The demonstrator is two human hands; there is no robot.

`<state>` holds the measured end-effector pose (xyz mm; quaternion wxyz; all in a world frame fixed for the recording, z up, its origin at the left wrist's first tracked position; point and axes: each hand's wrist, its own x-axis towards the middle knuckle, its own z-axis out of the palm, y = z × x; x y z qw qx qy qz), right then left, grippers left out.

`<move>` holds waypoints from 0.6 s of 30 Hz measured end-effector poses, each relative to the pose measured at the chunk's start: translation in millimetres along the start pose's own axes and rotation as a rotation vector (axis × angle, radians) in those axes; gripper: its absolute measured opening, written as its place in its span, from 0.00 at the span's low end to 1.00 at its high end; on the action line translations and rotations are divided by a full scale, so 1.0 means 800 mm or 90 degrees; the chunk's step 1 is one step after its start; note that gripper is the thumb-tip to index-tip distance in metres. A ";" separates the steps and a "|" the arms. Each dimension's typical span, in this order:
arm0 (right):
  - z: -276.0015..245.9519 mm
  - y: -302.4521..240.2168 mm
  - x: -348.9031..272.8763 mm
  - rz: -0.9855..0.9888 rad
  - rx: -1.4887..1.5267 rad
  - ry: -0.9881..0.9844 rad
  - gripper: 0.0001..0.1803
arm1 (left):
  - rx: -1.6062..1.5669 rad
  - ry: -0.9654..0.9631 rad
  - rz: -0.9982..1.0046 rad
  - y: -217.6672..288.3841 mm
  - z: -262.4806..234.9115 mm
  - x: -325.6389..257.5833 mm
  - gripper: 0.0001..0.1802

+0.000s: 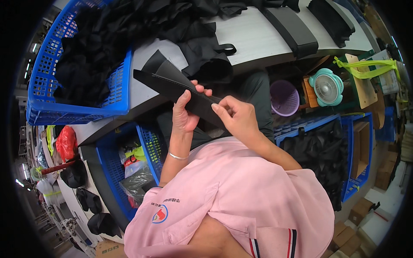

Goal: Inspecting and turning black fabric bags inside out at a workstation.

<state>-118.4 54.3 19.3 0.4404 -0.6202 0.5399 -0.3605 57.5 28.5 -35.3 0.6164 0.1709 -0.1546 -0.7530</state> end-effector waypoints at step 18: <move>-0.129 0.096 -0.015 0.252 0.136 -0.285 0.17 | 0.932 0.277 0.341 -0.013 -0.055 0.020 0.13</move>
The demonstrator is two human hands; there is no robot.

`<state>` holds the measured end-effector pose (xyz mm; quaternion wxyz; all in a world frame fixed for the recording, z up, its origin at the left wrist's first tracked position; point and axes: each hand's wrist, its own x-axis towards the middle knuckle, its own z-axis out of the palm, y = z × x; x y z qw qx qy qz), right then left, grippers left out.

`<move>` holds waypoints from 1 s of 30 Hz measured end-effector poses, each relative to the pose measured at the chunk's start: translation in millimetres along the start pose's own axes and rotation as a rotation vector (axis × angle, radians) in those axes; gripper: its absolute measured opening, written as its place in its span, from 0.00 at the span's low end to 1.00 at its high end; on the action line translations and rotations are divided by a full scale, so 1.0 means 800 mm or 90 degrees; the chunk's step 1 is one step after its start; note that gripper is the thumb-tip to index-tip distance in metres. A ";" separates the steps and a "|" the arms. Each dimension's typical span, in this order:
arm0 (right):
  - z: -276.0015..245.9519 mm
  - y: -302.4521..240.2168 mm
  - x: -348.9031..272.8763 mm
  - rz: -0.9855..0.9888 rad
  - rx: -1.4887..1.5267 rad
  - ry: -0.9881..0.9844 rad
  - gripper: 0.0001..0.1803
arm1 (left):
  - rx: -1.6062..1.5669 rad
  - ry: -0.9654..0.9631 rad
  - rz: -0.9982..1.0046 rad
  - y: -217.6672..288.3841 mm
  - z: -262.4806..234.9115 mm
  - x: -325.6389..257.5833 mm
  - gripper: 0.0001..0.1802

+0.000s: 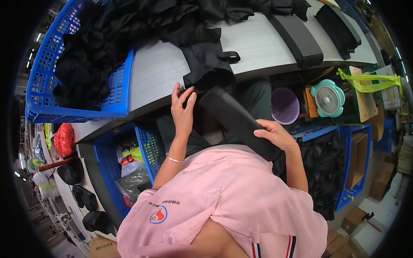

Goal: Inspecting and turning black fabric bags inside out at a workstation.

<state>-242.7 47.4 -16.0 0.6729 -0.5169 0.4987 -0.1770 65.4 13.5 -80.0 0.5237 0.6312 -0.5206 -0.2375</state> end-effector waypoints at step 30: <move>0.090 -0.022 0.098 -0.314 -0.748 0.504 0.24 | 0.173 -0.251 0.452 0.091 0.021 0.021 0.27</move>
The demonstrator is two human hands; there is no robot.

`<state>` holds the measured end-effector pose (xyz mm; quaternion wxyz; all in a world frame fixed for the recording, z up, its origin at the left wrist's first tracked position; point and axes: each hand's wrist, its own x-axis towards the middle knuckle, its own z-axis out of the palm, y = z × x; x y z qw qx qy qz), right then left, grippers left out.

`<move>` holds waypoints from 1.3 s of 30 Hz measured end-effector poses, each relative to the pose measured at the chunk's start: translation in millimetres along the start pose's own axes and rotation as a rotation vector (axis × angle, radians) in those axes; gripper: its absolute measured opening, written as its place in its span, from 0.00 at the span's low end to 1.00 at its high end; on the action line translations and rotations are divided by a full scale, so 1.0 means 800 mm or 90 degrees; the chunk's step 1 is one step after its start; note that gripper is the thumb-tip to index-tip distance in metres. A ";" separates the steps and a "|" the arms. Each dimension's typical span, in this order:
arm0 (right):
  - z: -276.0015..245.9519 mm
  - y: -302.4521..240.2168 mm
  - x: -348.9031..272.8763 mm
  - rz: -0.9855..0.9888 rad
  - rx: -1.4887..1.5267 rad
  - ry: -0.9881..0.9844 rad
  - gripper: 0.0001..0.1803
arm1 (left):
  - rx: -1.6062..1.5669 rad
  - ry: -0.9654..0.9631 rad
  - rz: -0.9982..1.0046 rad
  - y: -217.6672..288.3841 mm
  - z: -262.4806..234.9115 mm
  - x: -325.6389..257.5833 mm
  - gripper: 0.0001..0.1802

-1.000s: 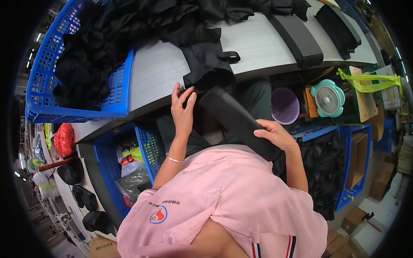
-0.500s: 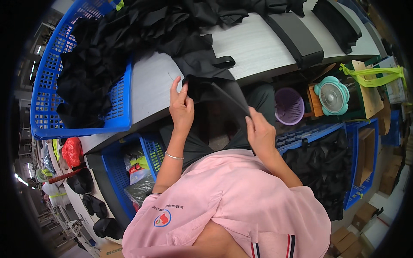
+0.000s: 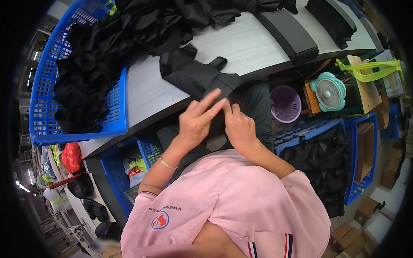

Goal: Inspecting and turning black fabric bags inside out at a workstation.

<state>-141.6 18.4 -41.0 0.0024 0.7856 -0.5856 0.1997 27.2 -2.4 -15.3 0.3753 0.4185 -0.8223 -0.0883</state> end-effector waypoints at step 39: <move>0.019 0.029 0.108 0.474 1.149 0.042 0.25 | -0.330 0.134 -0.262 -0.006 -0.015 0.009 0.22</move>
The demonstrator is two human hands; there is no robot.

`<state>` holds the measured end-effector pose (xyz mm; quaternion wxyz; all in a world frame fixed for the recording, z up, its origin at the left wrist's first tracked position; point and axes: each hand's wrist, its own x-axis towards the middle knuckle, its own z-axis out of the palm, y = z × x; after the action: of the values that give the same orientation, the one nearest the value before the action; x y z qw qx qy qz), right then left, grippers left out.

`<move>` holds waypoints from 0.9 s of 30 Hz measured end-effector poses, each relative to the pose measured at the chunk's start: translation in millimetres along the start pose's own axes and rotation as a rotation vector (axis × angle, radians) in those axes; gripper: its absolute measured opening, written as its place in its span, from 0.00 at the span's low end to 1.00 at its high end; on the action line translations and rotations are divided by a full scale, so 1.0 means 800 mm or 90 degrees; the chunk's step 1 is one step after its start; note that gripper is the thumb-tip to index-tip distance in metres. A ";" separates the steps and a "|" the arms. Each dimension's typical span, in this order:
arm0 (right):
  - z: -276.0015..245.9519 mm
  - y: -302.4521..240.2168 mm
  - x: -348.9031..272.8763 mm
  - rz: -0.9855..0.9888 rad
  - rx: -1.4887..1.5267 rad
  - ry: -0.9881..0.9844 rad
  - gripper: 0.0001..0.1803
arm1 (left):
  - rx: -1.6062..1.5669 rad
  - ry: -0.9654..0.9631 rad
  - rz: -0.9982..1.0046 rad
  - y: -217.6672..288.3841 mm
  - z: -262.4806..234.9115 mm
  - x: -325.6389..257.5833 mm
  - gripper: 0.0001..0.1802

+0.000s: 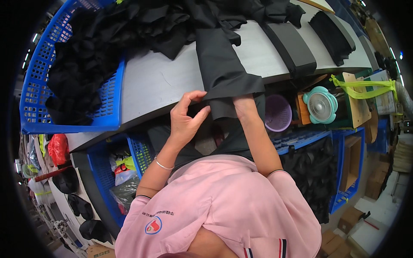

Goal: Inspecting and turning black fabric bags inside out at a workstation.

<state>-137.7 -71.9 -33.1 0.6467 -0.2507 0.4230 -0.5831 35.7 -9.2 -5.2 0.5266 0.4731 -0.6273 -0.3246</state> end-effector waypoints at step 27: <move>0.038 0.002 -0.011 0.047 0.082 -0.020 0.21 | 0.056 0.292 0.122 0.006 0.033 0.014 0.32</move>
<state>-110.6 -68.0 -16.6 0.6889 -0.2021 0.3835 -0.5809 9.3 -20.9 -3.2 0.6621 0.4955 -0.5470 -0.1299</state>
